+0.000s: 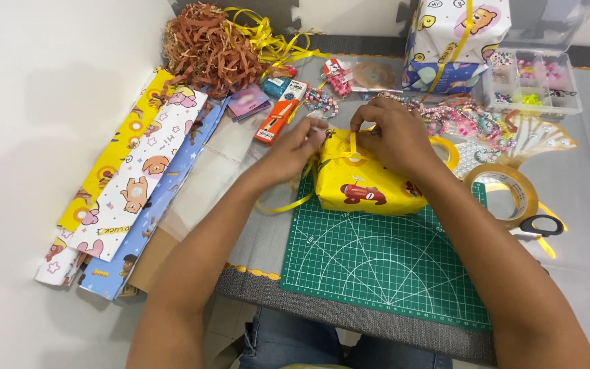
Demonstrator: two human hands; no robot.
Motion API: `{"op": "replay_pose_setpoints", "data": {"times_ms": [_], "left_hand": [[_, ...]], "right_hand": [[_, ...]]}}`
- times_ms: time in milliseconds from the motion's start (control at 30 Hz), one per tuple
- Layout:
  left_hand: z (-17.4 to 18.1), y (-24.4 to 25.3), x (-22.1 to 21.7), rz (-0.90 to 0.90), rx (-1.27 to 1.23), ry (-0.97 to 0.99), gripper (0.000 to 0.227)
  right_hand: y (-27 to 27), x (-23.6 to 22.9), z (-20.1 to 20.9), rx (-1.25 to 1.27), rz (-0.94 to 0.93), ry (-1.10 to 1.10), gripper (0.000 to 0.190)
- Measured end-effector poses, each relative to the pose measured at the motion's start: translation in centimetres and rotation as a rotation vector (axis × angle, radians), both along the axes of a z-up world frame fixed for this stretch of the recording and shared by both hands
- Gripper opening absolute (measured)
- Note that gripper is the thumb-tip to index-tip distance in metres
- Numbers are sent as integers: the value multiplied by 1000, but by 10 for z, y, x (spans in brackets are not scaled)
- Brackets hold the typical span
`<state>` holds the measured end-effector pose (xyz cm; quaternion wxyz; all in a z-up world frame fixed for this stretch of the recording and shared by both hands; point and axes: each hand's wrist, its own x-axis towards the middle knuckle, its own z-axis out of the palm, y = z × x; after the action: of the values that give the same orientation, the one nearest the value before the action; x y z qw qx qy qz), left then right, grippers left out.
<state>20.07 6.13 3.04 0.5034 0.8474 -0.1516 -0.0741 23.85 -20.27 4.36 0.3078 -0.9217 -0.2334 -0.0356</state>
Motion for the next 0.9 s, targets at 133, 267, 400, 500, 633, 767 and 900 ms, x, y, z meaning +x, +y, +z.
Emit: {"op": "replay_pose_setpoints", "data": {"times_ms": [133, 267, 400, 500, 633, 767, 900], "left_hand": [[-17, 12, -16, 49, 54, 23, 42], [-4, 3, -51, 159, 104, -30, 27], [7, -18, -77, 170, -132, 5, 25], [13, -26, -83, 181, -210, -16, 24], [15, -39, -69, 171, -286, -35, 23], [15, -55, -86, 127, -278, -54, 21], [21, -58, -118, 178, -160, -115, 18]], "right_hand": [[2, -3, 6, -9, -2, 68, 13], [4, -9, 13, 43, -30, 147, 13], [1, -6, 12, 72, -40, 192, 13], [3, -9, 19, 77, -64, 225, 15], [7, -12, 24, 101, -81, 238, 14], [6, -15, 26, 117, -83, 225, 14], [4, -12, 25, 94, -72, 193, 17]]}}
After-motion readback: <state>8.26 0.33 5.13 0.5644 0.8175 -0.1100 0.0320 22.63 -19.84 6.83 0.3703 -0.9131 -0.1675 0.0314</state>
